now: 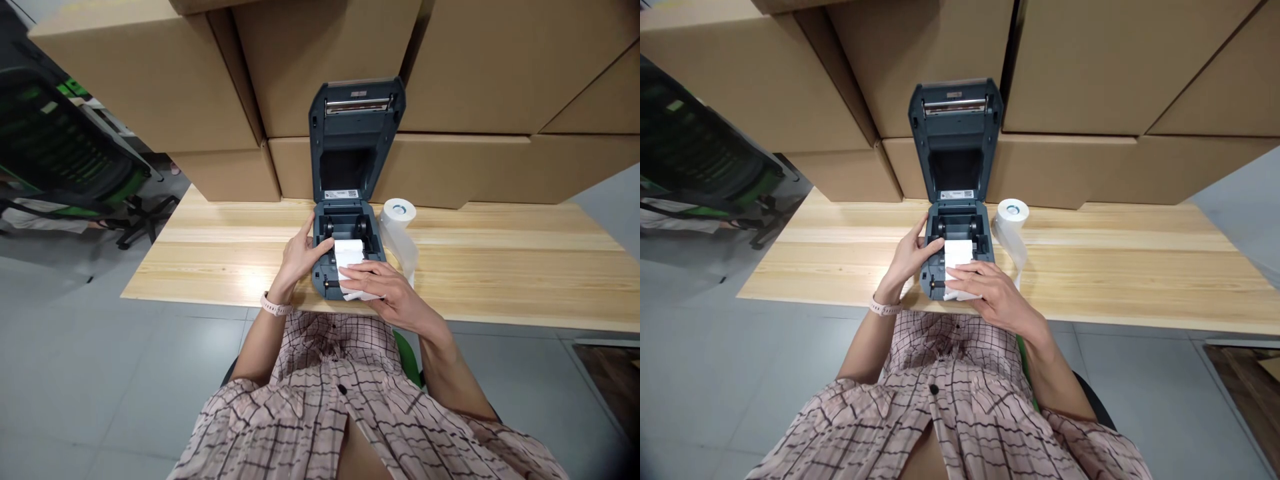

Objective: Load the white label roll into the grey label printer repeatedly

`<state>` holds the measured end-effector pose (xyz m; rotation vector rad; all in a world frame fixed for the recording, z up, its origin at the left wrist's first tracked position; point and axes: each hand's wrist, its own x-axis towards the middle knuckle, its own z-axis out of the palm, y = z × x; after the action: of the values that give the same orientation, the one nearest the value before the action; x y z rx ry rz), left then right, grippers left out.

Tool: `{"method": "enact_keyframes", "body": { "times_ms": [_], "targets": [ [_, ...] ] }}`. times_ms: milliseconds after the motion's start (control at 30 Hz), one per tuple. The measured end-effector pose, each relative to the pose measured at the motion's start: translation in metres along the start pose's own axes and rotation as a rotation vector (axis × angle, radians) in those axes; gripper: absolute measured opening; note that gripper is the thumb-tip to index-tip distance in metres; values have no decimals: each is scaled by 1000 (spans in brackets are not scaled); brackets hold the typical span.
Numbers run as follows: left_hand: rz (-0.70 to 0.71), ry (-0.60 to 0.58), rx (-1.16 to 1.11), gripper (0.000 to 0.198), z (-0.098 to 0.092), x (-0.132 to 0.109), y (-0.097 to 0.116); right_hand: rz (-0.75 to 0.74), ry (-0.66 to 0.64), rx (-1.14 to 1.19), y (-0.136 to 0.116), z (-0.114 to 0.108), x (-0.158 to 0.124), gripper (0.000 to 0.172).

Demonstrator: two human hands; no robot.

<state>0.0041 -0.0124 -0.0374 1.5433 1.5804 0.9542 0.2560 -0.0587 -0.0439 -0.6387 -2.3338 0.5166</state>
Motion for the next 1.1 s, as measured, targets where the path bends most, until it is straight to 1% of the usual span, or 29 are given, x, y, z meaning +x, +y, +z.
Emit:
{"method": "enact_keyframes", "body": {
  "times_ms": [200,333,467,600,633,700,767,800,867,900,933,967,1000,1033,1067,1100],
  "targets": [
    [-6,9,9,91,0,-1,3,22,-15,-15,-2,0,1,56],
    [-15,0,19,91,-1,-2,5,31,-25,-40,-6,-2,2,48],
    [-22,4,18,93,-1,-2,7,13,-6,-42,-5,-1,3,43],
    [-43,1,70,95,-1,1,8,20,-6,-31,-2,0,5,45],
    [-49,16,94,96,-1,0,8,20,-11,-26,-3,0,5,46],
    [-40,80,122,100,0,-10,8,18,-39,-8,-10,-2,2,45],
    [-6,132,68,105,1,-30,7,7,-119,45,-23,-9,-5,40],
    [8,126,-6,106,3,-43,6,-13,-188,97,-30,-14,-9,41],
    [6,20,-186,104,9,-69,5,-86,-319,233,-43,-31,-17,51],
    [-8,-15,-240,105,13,-81,5,-120,-342,285,-47,-42,-18,53],
    [-22,-43,-272,107,17,-91,5,-132,-318,309,-47,-53,-16,53],
    [-36,-58,-290,109,21,-98,6,-110,-229,298,-44,-66,-11,49],
    [-48,-60,-296,112,25,-103,6,-48,-96,248,-37,-78,0,45],
    [-57,-52,-298,114,28,-105,7,39,65,180,-27,-89,13,42],
    [-65,-39,-297,117,31,-105,8,141,284,106,-15,-99,31,38],
    [-71,-25,-291,120,34,-103,9,219,422,50,-2,-108,50,39]
  ]
}}
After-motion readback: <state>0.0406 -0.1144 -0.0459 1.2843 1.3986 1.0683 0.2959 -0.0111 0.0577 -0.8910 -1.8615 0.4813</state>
